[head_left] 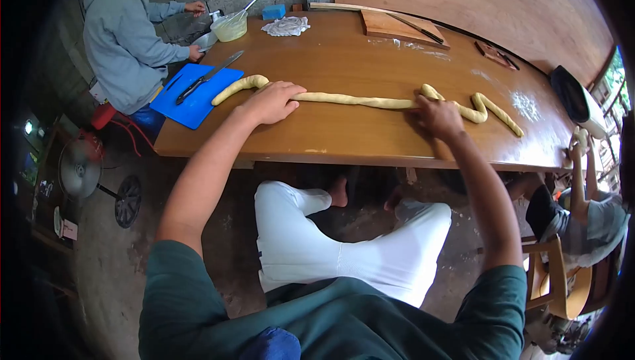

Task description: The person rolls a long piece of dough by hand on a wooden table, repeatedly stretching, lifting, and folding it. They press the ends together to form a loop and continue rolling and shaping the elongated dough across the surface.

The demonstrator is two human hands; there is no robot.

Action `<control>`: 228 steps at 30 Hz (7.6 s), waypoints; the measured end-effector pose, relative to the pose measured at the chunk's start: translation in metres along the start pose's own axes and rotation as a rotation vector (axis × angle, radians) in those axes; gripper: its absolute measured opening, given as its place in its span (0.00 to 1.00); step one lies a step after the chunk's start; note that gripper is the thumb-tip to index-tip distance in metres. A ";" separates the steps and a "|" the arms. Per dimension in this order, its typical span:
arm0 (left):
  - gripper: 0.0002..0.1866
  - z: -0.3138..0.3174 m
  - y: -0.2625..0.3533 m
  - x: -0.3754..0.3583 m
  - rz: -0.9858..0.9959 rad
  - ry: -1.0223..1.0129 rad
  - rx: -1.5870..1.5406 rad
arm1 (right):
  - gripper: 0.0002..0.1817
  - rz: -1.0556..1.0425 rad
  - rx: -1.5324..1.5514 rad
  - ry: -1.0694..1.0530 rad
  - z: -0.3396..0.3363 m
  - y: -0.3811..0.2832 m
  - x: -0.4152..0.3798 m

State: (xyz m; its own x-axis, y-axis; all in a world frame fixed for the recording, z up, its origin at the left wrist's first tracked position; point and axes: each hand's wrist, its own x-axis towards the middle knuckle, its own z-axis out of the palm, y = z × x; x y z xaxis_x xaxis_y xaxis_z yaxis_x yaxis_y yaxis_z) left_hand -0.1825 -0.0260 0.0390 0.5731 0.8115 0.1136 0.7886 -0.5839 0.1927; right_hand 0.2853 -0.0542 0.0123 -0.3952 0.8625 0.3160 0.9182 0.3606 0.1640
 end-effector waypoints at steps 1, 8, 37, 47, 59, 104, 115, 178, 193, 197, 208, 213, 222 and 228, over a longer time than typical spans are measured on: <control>0.25 0.001 -0.007 -0.006 0.052 0.038 0.009 | 0.20 0.062 -0.052 -0.078 -0.001 0.016 -0.009; 0.30 0.011 -0.031 -0.007 -0.182 0.082 0.108 | 0.27 0.305 -0.025 -0.264 -0.025 0.062 -0.027; 0.37 0.026 -0.141 0.156 -0.768 0.338 0.154 | 0.50 0.256 0.442 -0.224 0.094 -0.166 0.347; 0.42 0.000 -0.039 0.093 -0.906 -0.075 0.143 | 0.36 -0.238 0.407 -0.066 0.076 -0.180 0.223; 0.19 0.023 0.009 -0.053 -0.038 0.320 0.012 | 0.20 -0.132 0.125 -0.163 -0.019 -0.085 0.058; 0.39 0.076 -0.044 0.309 -0.422 0.139 -0.004 | 0.42 0.367 0.310 -0.077 0.112 -0.020 0.290; 0.43 0.058 0.019 0.175 -0.451 -0.004 0.064 | 0.44 0.317 0.306 -0.271 0.050 -0.080 0.192; 0.35 0.067 0.018 0.166 -0.253 0.063 0.074 | 0.40 0.288 0.344 -0.160 0.057 -0.109 0.207; 0.15 0.029 0.032 0.049 0.067 0.302 -0.227 | 0.30 -0.085 0.273 0.157 0.010 -0.102 0.065; 0.12 -0.007 -0.023 -0.017 -0.145 0.328 -0.128 | 0.31 0.021 0.255 -0.001 -0.002 -0.078 0.063; 0.24 0.028 -0.002 -0.022 -0.091 0.505 0.022 | 0.16 0.059 0.300 -0.056 0.013 -0.103 0.102; 0.33 0.073 0.052 0.053 0.029 0.309 0.024 | 0.14 0.031 0.167 0.291 0.030 -0.122 0.126; 0.36 0.058 -0.005 0.156 -0.386 0.038 0.016 | 0.51 0.258 0.359 -0.329 0.055 -0.135 0.214; 0.37 0.063 -0.036 0.213 -0.569 0.104 -0.030 | 0.49 0.336 0.304 -0.215 0.086 -0.109 0.281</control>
State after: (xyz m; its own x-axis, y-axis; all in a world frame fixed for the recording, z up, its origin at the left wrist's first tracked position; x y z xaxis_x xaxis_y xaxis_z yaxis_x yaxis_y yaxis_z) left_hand -0.0750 0.1661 -0.0051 0.0346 0.9963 0.0789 0.9588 -0.0553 0.2788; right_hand 0.0769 0.1795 0.0029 -0.0904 0.9909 0.1000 0.9730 0.1093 -0.2034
